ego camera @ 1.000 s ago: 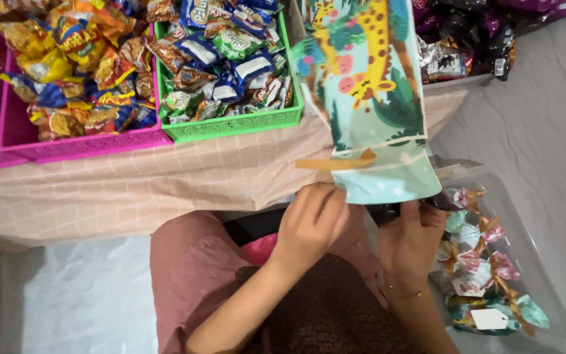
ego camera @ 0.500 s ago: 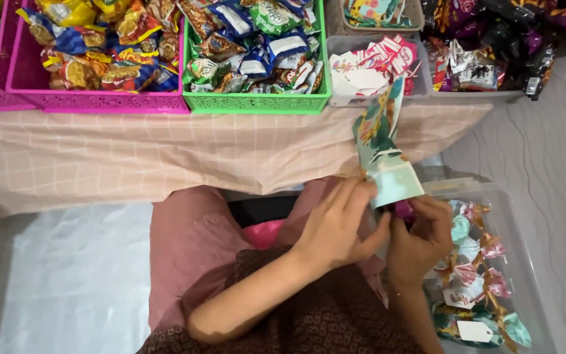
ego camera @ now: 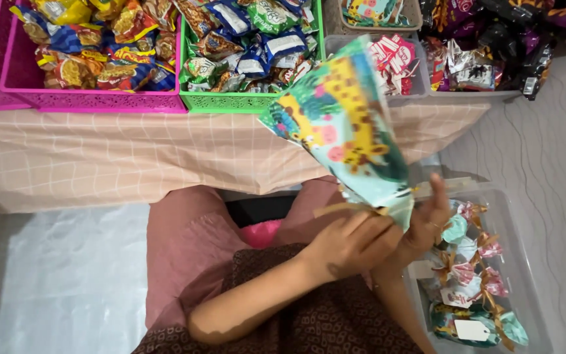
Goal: Selecting various snacks from bins and packing them into small decorative gift bags, then securing them with ribbons.
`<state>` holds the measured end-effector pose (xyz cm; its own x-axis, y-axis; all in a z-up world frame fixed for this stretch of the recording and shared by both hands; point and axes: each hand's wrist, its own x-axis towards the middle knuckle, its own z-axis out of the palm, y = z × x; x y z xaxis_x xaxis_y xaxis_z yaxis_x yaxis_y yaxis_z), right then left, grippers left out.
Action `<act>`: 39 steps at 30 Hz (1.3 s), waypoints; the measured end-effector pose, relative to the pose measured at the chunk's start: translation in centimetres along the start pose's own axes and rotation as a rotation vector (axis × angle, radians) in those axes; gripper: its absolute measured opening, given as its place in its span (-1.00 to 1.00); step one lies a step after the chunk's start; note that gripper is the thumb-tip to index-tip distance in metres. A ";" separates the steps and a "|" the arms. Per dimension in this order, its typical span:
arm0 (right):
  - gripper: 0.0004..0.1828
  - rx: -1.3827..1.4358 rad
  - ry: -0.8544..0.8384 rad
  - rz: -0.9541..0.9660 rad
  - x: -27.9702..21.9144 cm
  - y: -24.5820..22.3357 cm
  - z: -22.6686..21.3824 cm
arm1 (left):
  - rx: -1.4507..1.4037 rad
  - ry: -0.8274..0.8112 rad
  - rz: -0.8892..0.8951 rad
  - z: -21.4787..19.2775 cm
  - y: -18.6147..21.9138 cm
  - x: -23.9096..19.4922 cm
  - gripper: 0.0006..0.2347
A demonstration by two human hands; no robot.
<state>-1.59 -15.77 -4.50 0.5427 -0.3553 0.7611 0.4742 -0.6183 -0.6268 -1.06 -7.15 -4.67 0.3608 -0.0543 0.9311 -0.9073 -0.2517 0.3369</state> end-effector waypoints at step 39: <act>-0.68 -0.298 -0.720 0.143 3.6 -1.1 -4.7 | -0.195 -0.387 -0.753 -5.0 -1.4 3.6 -0.84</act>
<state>-3.44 -19.69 -0.25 0.9477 0.0325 0.3176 0.2156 -0.7989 -0.5615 0.45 -2.18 -1.10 0.8964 -0.2730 0.3493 -0.4052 -0.1847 0.8954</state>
